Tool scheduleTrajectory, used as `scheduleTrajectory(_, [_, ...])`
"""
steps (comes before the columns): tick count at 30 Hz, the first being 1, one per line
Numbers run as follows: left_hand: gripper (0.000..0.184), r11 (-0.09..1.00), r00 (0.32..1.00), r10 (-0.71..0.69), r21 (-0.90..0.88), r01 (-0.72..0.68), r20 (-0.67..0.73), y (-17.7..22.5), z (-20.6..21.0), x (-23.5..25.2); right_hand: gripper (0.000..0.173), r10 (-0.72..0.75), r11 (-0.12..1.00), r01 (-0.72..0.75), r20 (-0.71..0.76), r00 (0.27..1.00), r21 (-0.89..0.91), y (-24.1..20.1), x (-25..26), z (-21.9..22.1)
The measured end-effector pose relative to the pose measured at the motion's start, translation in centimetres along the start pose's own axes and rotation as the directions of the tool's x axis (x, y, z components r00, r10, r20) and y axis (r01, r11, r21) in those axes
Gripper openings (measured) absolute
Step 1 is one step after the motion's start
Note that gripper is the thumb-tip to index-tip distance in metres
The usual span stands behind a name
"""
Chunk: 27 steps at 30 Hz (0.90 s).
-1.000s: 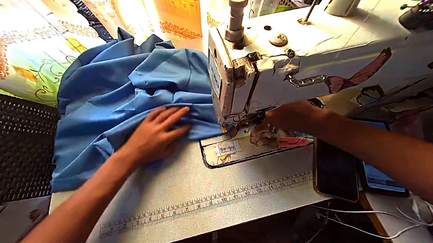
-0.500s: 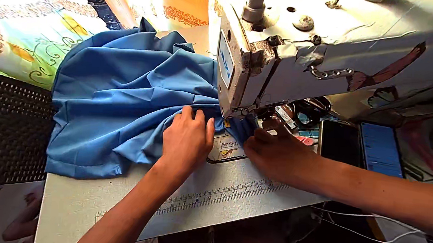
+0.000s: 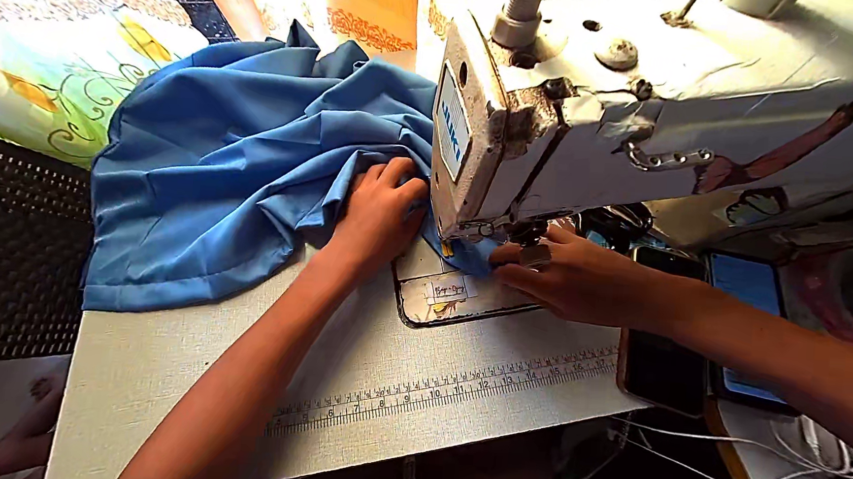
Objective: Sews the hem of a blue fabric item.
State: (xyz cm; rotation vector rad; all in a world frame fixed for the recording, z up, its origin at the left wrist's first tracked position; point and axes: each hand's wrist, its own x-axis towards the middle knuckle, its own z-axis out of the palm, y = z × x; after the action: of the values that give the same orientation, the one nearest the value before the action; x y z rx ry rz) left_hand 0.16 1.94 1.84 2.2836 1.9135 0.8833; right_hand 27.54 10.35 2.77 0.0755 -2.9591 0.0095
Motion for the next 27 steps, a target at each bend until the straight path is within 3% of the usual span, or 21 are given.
scheduleTrajectory(3, [0.009, 0.980, 0.995, -0.012, 0.198, 0.032, -0.099, 2.1, 0.5, -1.4, 0.023, 0.034, 0.995, -0.041, -0.076, 0.997, -0.087, 0.3, 0.2, -0.4])
scheduleTrajectory(6, [0.009, 0.971, 0.996, -0.063, 0.226, 0.076, -0.062, 3.7, 1.0, -3.0, 0.024, 0.004, 0.981, -0.028, -0.124, 0.992, -0.193, 1.2, 0.8, -1.0])
scheduleTrajectory(9, [0.020, 0.954, 0.984, -0.174, 0.243, 0.175, -0.024, 4.5, 1.5, -3.8, 0.014, -0.036, 0.986, 0.008, -0.164, 0.986, -0.164, 1.8, 1.3, -1.4])
scheduleTrajectory(14, [0.034, 0.914, 0.960, -0.280, 0.313, 0.259, 0.023, 5.2, 1.8, -4.2, 0.020, -0.034, 0.986, 0.031, -0.015, 0.999, -0.166, 1.4, 0.7, -1.2])
scheduleTrajectory(18, [0.038, 0.916, 0.958, -0.285, 0.304, 0.262, 0.035, 5.3, 1.8, -4.4, 0.008, 0.055, 0.993, -0.042, 0.110, 0.992, -0.114, -1.9, 0.8, -1.8])
scheduleTrajectory(20, [0.045, 0.923, 0.955, -0.293, 0.273, 0.269, 0.051, 5.2, 1.6, -4.3, 0.010, 0.078, 0.994, -0.063, 0.167, 0.983, -0.092, -3.9, 1.4, -2.0])
scheduleTrajectory(24, [0.076, 0.936, 0.948, -0.298, 0.229, 0.267, 0.111, 4.7, 1.7, -4.3, 0.012, 0.124, 0.990, -0.111, 0.171, 0.978, -0.082, -6.0, 2.6, -1.2])
scheduleTrajectory(27, [0.087, 0.946, 0.948, -0.281, 0.206, 0.248, 0.148, 4.3, 1.9, -4.5, 0.017, 0.142, 0.988, -0.133, 0.127, 0.982, -0.075, -6.7, 2.6, -0.9])
